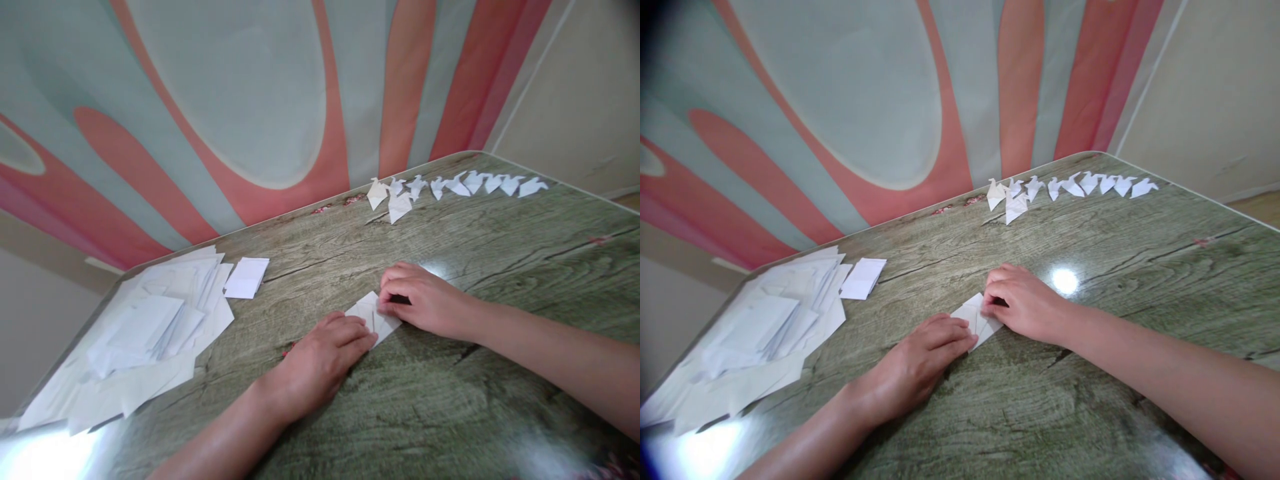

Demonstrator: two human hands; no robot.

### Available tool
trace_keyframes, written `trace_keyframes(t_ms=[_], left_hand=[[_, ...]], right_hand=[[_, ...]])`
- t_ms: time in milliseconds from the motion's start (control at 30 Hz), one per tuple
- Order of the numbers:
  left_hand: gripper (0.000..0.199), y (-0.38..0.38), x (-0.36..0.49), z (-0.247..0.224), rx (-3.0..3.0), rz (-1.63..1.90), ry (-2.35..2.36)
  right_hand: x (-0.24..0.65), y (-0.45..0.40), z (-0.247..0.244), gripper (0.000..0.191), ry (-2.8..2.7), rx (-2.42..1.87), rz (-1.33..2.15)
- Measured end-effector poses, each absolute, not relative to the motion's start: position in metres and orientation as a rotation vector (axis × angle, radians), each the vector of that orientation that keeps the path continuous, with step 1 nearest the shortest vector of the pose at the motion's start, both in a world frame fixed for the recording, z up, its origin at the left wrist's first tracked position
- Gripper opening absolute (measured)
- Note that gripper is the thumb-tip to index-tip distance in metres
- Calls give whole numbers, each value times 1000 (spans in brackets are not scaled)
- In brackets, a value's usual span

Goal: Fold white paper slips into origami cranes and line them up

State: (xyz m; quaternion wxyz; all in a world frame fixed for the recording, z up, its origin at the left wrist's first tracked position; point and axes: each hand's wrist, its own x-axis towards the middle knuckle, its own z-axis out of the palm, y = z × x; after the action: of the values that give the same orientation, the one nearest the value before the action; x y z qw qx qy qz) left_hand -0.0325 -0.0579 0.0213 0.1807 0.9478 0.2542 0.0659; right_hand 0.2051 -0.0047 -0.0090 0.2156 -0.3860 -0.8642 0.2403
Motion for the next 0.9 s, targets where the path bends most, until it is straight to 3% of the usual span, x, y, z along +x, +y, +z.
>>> trace_keyframes(t_ms=[900], left_hand=[[42,-58,-35,21,2703,21,708]], right_hand=[[198,-11,-8,15,-2427,-1213,550]])
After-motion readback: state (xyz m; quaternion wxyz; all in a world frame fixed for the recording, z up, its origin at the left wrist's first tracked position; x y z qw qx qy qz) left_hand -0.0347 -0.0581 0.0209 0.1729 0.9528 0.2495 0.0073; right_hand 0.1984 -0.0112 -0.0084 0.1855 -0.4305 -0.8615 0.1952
